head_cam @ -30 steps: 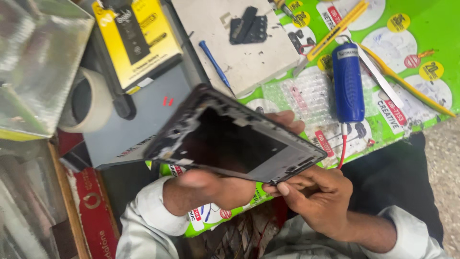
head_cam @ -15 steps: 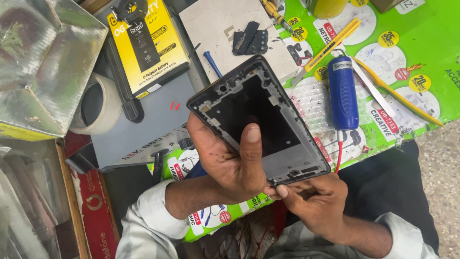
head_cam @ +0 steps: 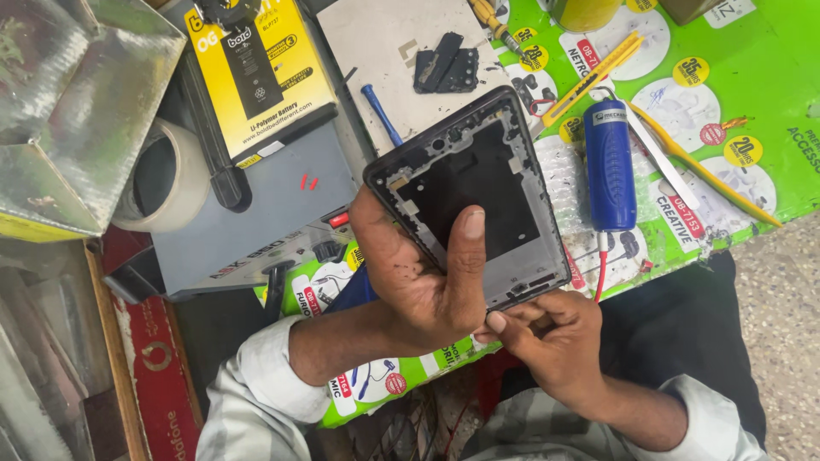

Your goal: The person disassembles a smartphone, removes the back cover, and manipulates internal components including the battery and connectors. They reassemble the device by aligning the back cover and pressing it into place.

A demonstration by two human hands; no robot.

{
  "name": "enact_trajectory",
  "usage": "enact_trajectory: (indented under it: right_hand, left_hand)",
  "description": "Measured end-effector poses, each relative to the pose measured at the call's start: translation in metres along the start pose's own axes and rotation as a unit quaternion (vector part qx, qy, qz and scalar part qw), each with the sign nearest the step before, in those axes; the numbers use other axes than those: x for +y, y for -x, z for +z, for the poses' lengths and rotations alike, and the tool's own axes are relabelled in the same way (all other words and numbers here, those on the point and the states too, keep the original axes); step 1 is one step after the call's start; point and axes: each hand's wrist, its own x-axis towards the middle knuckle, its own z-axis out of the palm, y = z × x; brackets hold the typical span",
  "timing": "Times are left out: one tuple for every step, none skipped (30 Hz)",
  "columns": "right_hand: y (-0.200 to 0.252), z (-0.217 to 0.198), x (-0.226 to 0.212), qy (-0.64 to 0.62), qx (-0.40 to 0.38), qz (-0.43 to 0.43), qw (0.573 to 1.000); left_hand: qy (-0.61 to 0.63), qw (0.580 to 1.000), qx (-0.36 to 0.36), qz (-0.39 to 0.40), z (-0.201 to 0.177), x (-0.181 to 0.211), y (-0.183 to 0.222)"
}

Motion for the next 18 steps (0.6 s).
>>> enact_trajectory:
  right_hand:
    - [0.000, 0.000, 0.001, -0.004, 0.000, 0.004, 1.000]
    - [-0.001, 0.000, 0.001, -0.010, -0.001, 0.007, 1.000]
    - [-0.001, 0.000, 0.001, -0.018, -0.001, 0.011, 1.000]
    - [0.000, 0.001, 0.002, -0.025, -0.002, 0.015, 1.000]
    - [0.000, 0.000, 0.002, -0.031, -0.001, 0.015, 0.999]
    - [0.000, 0.000, 0.003, -0.038, 0.000, 0.014, 0.999]
    - [0.000, 0.000, 0.004, -0.044, 0.001, 0.014, 0.999]
    - [0.000, 0.000, 0.004, -0.044, 0.001, 0.017, 0.999]
    - [0.001, -0.001, 0.006, -0.044, 0.001, 0.020, 0.999]
    - [0.001, -0.001, 0.007, -0.044, 0.000, 0.023, 0.999]
    - [0.001, -0.001, 0.007, -0.043, 0.000, 0.023, 0.999]
    - [0.001, -0.001, 0.007, -0.043, -0.001, 0.023, 0.999]
    - [0.001, -0.001, 0.005, -0.043, -0.001, 0.023, 0.999]
    - [0.001, 0.000, 0.003, -0.041, -0.004, 0.023, 0.999]
    - [-0.002, 0.001, -0.001, -0.039, -0.007, 0.023, 0.999]
    - [-0.005, 0.003, -0.006, -0.037, -0.010, 0.023, 0.999]
    - [-0.008, 0.003, -0.014, 0.004, -0.016, 0.035, 0.999]
    - [-0.013, 0.002, -0.023, 0.045, -0.023, 0.046, 0.998]
  left_hand:
    - [-0.001, 1.000, 0.000, 0.001, 0.000, 0.000, 0.000]
    - [-0.002, 1.000, 0.000, 0.003, -0.001, 0.000, -0.001]
    - [-0.005, 1.000, -0.003, 0.003, -0.001, 0.001, 0.000]
    - [-0.009, 1.000, -0.006, 0.002, -0.001, 0.001, 0.000]
    - [-0.011, 1.000, -0.009, 0.003, -0.001, 0.000, 0.001]
    - [-0.015, 1.000, -0.014, 0.003, -0.001, 0.000, 0.001]
    - [-0.013, 1.000, -0.013, 0.002, -0.001, -0.001, 0.001]
    - [-0.012, 1.000, -0.013, 0.002, -0.001, -0.001, 0.001]
    - [-0.007, 1.000, -0.008, 0.001, 0.000, -0.001, 0.001]
    - [-0.008, 1.000, -0.004, 0.002, 0.000, -0.001, 0.001]
    - [-0.009, 1.000, -0.001, 0.003, 0.001, 0.000, 0.000]
    - [-0.016, 1.000, -0.001, 0.005, 0.001, 0.000, -0.001]
    - [-0.017, 1.000, -0.001, 0.007, 0.002, 0.002, -0.002]
    - [-0.018, 1.000, -0.002, 0.009, 0.004, 0.003, -0.002]
    - [-0.012, 1.000, -0.003, 0.011, 0.003, 0.004, -0.004]
    - [-0.023, 1.000, 0.004, 0.010, 0.003, 0.005, -0.006]
    - [-0.032, 0.999, 0.010, 0.009, 0.002, 0.005, -0.008]
    - [-0.057, 0.998, 0.025, 0.006, 0.001, 0.005, -0.009]
